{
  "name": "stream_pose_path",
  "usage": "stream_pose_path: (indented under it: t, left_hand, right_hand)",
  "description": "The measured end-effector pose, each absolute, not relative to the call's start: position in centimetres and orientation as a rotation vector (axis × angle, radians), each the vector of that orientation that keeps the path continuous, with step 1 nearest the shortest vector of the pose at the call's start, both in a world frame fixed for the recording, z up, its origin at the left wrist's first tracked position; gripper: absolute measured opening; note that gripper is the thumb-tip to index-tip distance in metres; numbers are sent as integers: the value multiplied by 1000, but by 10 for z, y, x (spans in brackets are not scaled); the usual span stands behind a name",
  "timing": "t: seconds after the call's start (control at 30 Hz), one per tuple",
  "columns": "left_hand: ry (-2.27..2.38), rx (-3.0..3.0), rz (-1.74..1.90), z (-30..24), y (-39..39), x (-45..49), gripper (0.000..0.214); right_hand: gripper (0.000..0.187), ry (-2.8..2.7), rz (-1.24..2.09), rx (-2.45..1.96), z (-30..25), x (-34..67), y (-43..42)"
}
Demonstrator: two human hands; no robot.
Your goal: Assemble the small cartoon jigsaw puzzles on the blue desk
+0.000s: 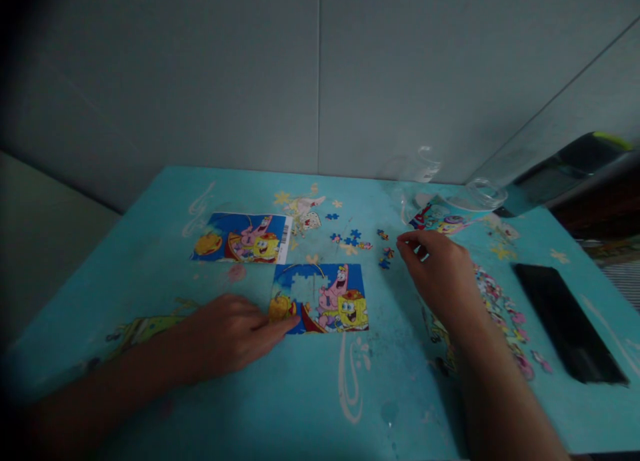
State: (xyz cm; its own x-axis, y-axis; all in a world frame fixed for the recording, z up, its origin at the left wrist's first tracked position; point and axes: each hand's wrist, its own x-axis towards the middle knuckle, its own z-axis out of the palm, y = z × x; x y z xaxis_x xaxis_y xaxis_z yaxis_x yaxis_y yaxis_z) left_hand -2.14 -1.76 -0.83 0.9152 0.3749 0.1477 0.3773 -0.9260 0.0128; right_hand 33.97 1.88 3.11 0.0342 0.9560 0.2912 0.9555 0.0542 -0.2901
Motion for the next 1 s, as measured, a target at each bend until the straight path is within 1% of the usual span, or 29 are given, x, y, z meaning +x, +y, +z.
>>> stream_pose_path:
  t: [0.43, 0.83, 1.0]
  left_hand:
    - [-580, -3051, -188, -13, -19, -25, 44]
    - [-548, -3053, -123, -16, -19, -26, 51]
    - [-566, -3064, -85, -16, -19, -26, 53]
  right_hand:
    - [24, -1816, 16, -1995, 27, 343, 21]
    - [27, -1932, 60, -2070, 21, 343, 24]
    - [27, -1991, 193, -2059, 16, 341, 26]
